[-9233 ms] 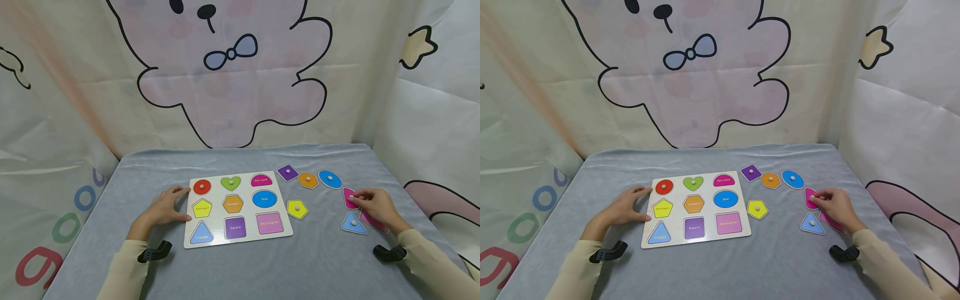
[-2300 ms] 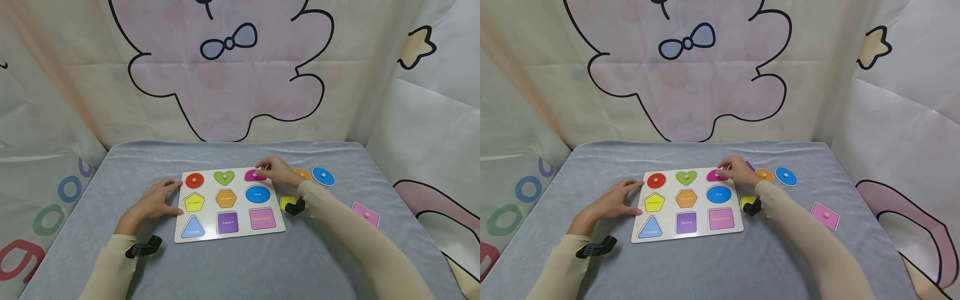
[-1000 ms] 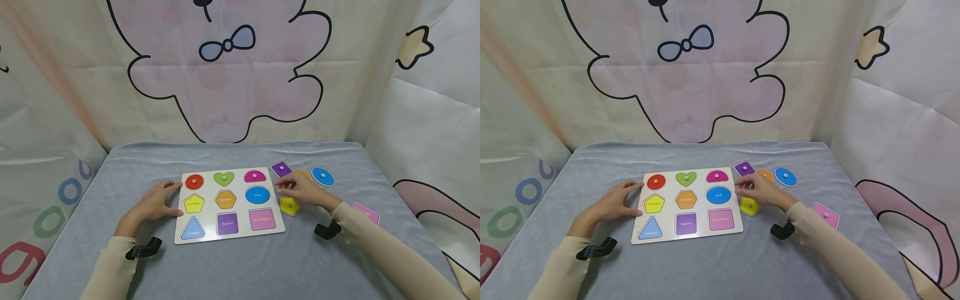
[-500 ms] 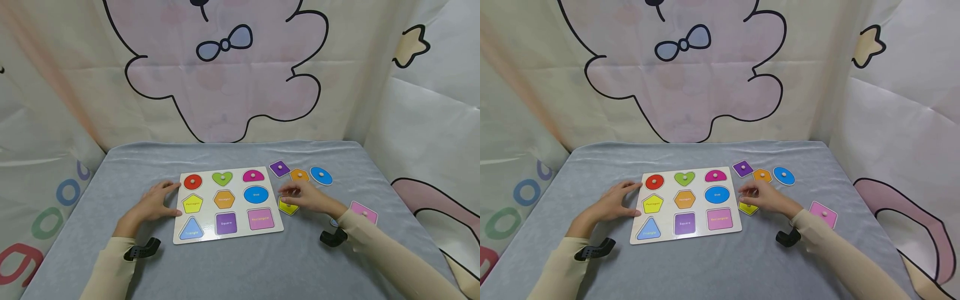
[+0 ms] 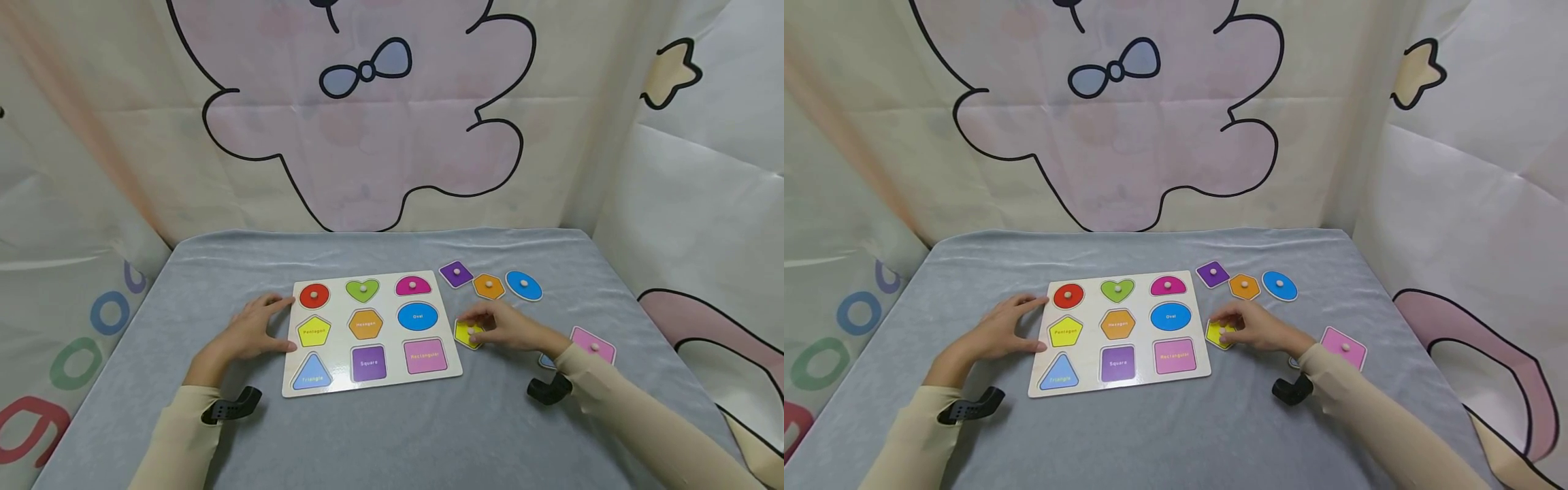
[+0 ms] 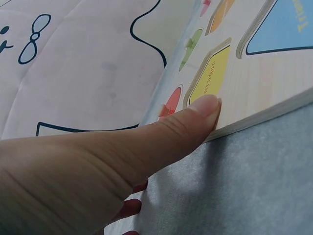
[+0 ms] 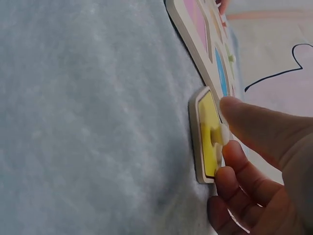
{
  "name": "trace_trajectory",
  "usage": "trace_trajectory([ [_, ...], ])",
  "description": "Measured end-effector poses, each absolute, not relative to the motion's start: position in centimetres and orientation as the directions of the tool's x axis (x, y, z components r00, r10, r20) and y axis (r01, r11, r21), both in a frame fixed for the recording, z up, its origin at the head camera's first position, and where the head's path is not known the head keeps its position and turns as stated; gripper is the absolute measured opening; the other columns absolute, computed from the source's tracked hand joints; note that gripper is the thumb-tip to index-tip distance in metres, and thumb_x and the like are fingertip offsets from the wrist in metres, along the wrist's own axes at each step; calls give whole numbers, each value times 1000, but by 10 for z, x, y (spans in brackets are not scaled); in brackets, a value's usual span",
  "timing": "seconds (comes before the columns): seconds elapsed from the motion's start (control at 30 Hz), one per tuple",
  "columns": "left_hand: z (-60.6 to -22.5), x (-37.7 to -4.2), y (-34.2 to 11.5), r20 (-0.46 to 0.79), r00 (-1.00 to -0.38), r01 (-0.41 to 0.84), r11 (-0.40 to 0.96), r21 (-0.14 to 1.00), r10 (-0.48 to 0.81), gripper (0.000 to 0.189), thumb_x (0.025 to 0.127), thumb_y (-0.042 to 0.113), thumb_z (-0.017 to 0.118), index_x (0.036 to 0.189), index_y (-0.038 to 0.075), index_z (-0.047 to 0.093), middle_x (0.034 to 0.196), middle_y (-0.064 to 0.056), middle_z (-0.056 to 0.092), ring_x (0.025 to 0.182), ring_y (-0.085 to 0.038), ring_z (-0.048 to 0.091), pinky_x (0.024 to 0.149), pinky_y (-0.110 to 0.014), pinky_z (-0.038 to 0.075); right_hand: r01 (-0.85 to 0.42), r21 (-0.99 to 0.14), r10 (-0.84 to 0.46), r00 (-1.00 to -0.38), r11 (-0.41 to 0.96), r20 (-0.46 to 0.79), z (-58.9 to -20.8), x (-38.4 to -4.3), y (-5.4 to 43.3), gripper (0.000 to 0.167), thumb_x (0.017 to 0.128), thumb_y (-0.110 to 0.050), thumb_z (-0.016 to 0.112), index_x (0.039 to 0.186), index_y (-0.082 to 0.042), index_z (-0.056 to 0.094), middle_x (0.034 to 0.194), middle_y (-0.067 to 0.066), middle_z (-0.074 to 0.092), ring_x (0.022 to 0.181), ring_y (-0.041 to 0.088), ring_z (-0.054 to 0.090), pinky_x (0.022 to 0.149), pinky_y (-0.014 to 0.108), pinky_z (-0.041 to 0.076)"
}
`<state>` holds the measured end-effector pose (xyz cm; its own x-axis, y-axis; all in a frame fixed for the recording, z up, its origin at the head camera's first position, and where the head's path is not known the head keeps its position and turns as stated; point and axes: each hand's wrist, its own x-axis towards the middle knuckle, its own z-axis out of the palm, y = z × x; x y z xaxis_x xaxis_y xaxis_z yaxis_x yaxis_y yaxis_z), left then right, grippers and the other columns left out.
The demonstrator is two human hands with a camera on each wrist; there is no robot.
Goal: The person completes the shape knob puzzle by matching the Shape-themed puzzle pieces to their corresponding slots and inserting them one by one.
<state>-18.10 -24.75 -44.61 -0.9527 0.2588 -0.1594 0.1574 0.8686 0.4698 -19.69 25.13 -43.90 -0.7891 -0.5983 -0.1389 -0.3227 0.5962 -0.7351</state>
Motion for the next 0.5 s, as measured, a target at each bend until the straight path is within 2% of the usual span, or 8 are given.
trace_trajectory([
  [0.17,-447,-182,-248,-157,-953,159,868,470,260,97,74,45,87,154,11,43,152,-23,41,138,-46,34,110,-74,26,-301,-739,-602,-779,603,-175,-436,-199,253,35,90,-11,76,123,-2,70,105,10,70,89,16,56,78,20,50],
  [0.5,-446,-181,-247,-156,-953,159,870,467,259,97,74,45,88,153,11,44,151,-23,41,137,-45,35,108,-73,28,-308,-713,-586,-791,630,-176,-435,-199,253,22,90,-8,75,111,-5,74,91,3,67,81,12,55,71,20,50],
])
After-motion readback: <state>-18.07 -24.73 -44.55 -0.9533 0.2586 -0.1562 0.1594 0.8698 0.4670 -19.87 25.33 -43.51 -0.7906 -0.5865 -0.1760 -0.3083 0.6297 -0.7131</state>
